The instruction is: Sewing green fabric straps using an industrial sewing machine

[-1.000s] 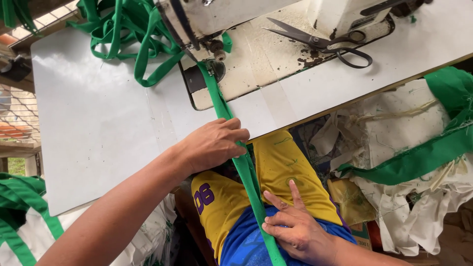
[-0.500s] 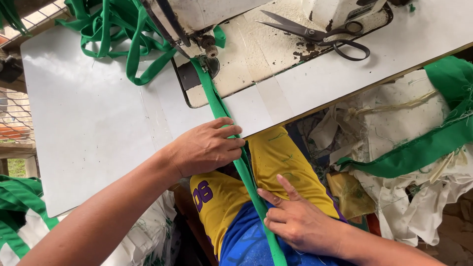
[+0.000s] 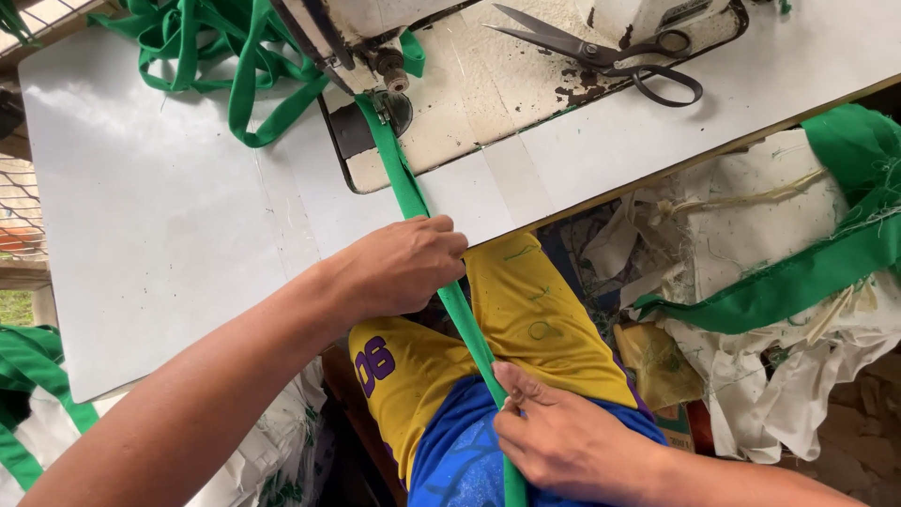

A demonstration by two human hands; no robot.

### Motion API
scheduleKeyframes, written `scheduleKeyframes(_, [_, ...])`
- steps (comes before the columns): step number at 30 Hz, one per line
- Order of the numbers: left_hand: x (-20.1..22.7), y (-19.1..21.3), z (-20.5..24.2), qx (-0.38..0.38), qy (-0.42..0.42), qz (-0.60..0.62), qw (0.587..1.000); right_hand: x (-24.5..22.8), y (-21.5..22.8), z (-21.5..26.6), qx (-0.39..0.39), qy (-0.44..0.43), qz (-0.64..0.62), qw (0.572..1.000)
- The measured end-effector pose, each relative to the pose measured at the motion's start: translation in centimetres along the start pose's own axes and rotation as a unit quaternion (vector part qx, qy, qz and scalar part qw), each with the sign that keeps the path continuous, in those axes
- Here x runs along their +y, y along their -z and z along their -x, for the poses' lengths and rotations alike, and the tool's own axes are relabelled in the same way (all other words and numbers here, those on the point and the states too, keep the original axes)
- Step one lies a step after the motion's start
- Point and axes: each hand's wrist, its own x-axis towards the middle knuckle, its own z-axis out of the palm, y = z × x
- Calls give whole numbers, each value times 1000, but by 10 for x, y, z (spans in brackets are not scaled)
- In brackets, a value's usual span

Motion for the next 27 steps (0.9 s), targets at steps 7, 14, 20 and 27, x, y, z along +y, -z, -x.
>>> scheduleKeyframes(7, [-1, 17, -7, -117, 56, 59, 990, 5, -12, 7, 18, 30, -60, 998])
scheduleKeyframes(14, [-9, 12, -8, -99, 45, 75, 991, 11, -38, 27, 17, 28, -187, 982])
scheduleKeyframes(20, [0, 29, -12, -152, 88, 93, 980, 9, -46, 26, 37, -1, -207, 978])
scheduleKeyframes(27, [14, 20, -24, -153, 123, 26, 980, -3, -52, 23, 120, -110, -245, 956])
